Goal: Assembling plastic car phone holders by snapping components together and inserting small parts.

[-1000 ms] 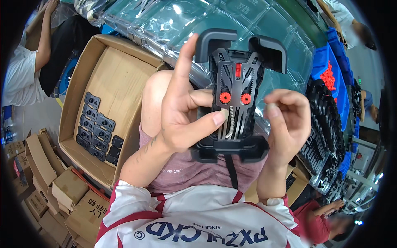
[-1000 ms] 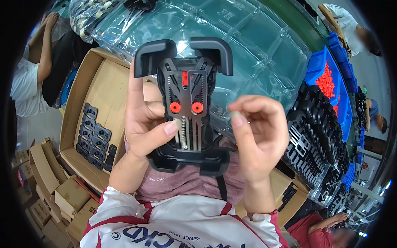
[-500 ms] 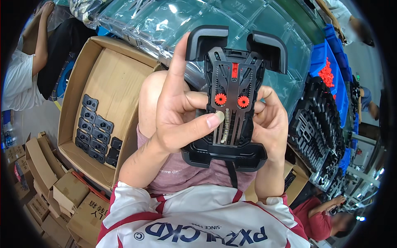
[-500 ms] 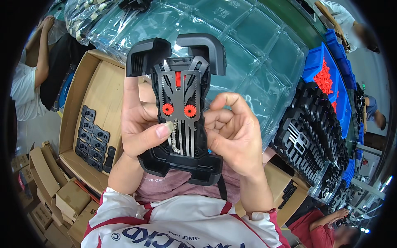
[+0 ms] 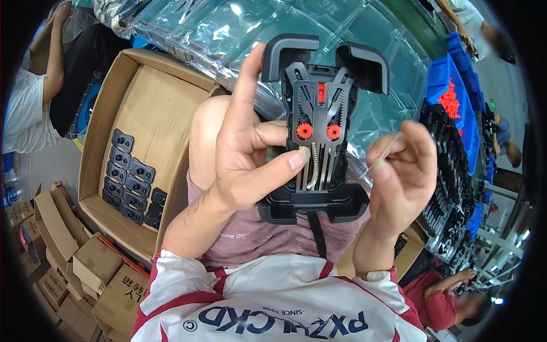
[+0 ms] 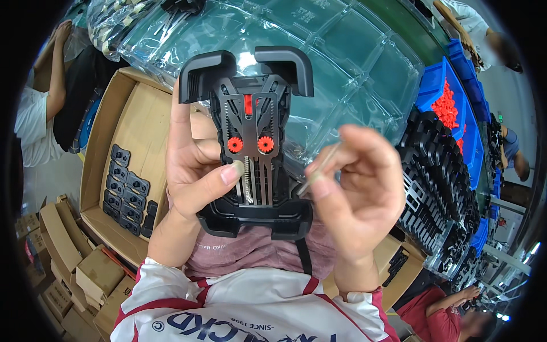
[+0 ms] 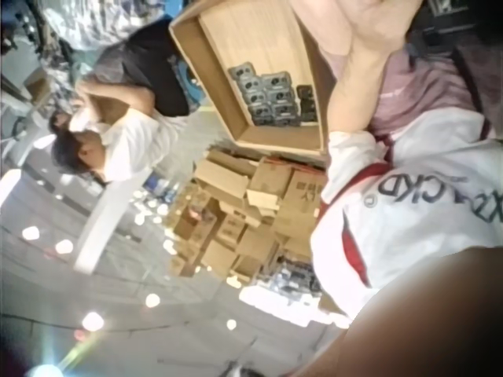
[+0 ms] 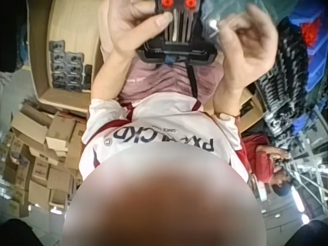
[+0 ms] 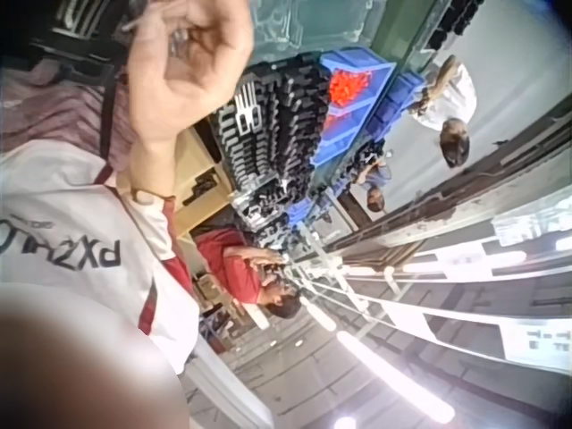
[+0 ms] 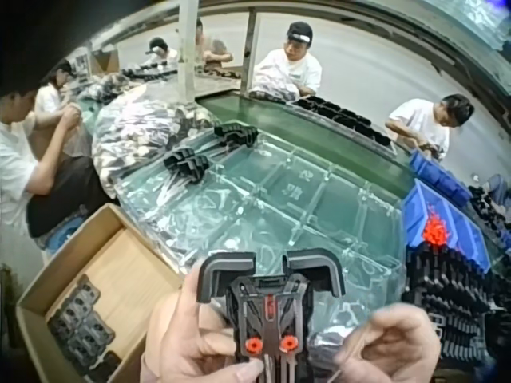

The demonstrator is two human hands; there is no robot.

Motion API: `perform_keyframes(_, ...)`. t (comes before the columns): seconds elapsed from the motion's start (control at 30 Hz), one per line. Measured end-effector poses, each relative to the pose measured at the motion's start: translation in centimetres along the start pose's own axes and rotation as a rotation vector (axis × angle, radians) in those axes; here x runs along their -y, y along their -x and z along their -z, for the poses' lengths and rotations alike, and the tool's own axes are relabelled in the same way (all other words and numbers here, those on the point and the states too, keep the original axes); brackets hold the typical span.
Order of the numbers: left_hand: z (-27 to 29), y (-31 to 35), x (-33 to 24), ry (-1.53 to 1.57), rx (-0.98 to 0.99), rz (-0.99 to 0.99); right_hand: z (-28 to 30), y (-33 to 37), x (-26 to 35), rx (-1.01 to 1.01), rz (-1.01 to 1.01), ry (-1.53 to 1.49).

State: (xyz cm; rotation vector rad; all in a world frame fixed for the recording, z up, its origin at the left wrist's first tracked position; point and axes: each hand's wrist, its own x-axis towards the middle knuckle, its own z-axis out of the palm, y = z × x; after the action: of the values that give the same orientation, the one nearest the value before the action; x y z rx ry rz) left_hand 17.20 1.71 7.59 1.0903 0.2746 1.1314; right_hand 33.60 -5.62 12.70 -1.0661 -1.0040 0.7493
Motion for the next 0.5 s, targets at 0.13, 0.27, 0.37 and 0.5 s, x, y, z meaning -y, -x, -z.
perform_keyframes(0.13, -0.2, 0.1, -0.3, -0.125, -0.019, 0.024, -0.6, 0.5, -0.1, 0.143, 0.07, 0.219)
perform_keyframes(0.27, -0.3, -0.1, -0.4, -0.163, -0.009, 0.02, -0.9, 0.6, -0.5, 0.17, 0.126, 0.357)
perform_keyframes(0.37, -0.6, -0.2, -0.5, -0.16, 0.009, 0.007, -1.0, 0.6, -0.6, 0.145, 0.136, 0.396)
perform_keyframes(0.5, -1.3, -0.3, -0.5, -0.199, -0.175, 0.089, -0.7, 0.3, -0.8, 0.224, 0.196, 0.459)
